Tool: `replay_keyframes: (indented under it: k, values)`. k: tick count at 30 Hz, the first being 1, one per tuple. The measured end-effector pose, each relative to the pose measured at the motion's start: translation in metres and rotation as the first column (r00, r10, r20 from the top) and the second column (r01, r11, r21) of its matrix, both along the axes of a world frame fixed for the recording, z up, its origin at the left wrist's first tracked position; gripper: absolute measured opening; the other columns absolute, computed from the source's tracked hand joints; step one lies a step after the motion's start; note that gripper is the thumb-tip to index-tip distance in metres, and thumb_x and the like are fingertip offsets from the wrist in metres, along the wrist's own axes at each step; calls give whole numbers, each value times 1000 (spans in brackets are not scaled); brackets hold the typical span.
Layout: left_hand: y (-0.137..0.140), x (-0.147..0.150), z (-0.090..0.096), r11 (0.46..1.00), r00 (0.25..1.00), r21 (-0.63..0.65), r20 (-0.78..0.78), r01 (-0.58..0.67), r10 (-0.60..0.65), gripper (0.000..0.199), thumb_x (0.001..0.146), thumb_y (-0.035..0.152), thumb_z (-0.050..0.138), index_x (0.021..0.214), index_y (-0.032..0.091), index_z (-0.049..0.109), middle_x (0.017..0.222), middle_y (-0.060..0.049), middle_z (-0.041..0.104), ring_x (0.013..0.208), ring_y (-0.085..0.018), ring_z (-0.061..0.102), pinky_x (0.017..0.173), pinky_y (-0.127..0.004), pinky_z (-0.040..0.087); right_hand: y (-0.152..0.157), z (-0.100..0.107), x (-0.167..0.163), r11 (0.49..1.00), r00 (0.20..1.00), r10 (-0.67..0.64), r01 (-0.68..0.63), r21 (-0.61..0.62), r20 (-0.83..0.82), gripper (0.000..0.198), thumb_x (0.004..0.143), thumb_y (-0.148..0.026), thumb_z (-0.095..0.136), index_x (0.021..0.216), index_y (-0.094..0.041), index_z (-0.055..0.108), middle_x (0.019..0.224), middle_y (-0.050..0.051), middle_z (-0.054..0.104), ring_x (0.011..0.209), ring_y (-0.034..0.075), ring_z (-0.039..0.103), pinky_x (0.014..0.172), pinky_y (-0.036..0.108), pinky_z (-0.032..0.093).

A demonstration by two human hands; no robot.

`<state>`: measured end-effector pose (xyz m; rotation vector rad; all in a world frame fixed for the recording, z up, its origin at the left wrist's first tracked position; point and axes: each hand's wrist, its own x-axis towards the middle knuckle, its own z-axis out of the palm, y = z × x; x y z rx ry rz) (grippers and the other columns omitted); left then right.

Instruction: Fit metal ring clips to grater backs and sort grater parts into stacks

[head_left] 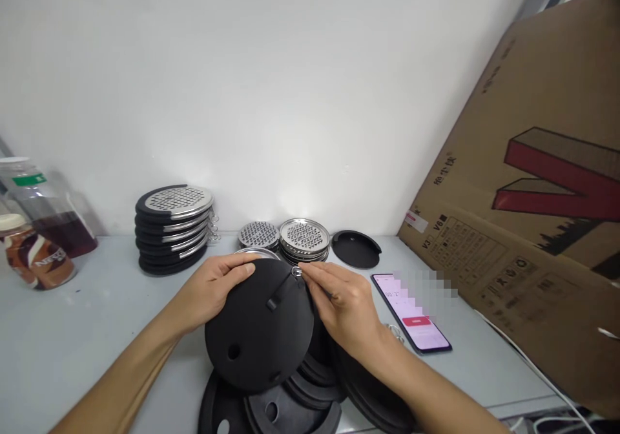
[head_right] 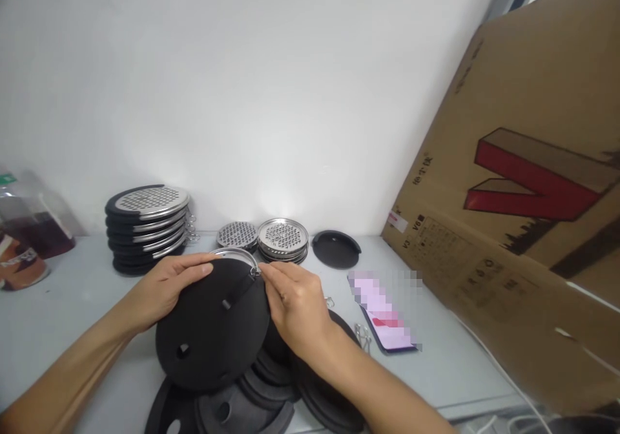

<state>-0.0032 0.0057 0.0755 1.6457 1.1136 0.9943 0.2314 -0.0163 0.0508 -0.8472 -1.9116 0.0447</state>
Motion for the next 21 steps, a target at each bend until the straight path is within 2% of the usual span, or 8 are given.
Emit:
replay_keyframes:
  k: [3,6,9,11,12,16,19,21]
  values:
    - [1,4,-3,999,999,9,-1,-37,37,33,84,42,64,110,24,75,103,-5,77,97,-26,71,86,-33,57,0,6,0,994,998,-18,11,-104,-61,26,90,-12,55,105,-21,75,99,7,76,89,21,72,80,34,58]
    - [2,8,-6,994,992,-94,105,-63,73,38,84,43,65,115,23,72,100,-7,77,90,-26,73,80,-33,59,4,15,3,941,975,-24,-52,-335,-221,20,88,-20,61,99,-25,77,97,5,77,89,23,72,81,36,58]
    - [2,8,-9,992,982,-101,167,-73,90,39,82,43,68,116,23,72,103,-6,77,90,-25,73,85,-31,58,14,17,7,769,881,-42,-272,-578,-471,20,80,-31,71,96,-21,78,84,5,78,76,22,72,71,35,59]
    - [1,6,-10,995,984,-69,157,-75,85,40,81,42,70,115,23,72,106,-5,76,94,-25,72,90,-30,55,20,14,8,649,811,-35,-426,-631,-583,24,73,-35,77,89,-18,78,73,4,76,65,18,69,63,32,58]
    - [1,6,-11,996,985,-61,151,-73,81,40,81,43,70,116,24,72,107,-5,76,95,-25,72,91,-30,55,22,12,7,630,791,-33,-459,-627,-611,23,72,-36,78,86,-17,78,70,3,74,61,16,67,60,30,56]
    - [-4,10,-16,992,980,-13,151,-127,127,45,82,46,67,119,21,70,110,-6,75,100,-27,70,90,-32,56,19,5,-1,726,724,-103,-414,-549,-682,21,73,-37,78,83,-18,79,68,2,73,59,14,62,55,25,50]
    - [-11,18,-17,968,974,116,67,-224,218,44,84,48,63,118,20,70,114,-7,73,108,-28,67,95,-34,52,12,4,-5,693,637,-135,-487,-532,-759,24,70,-37,80,85,-19,79,80,5,77,67,18,67,61,28,52]
    - [-17,25,-17,945,964,197,2,-262,267,42,86,48,60,117,21,71,115,-6,73,109,-28,66,97,-34,52,9,3,-6,696,621,-132,-497,-518,-772,23,71,-38,80,87,-20,79,87,6,78,76,21,69,69,32,55]
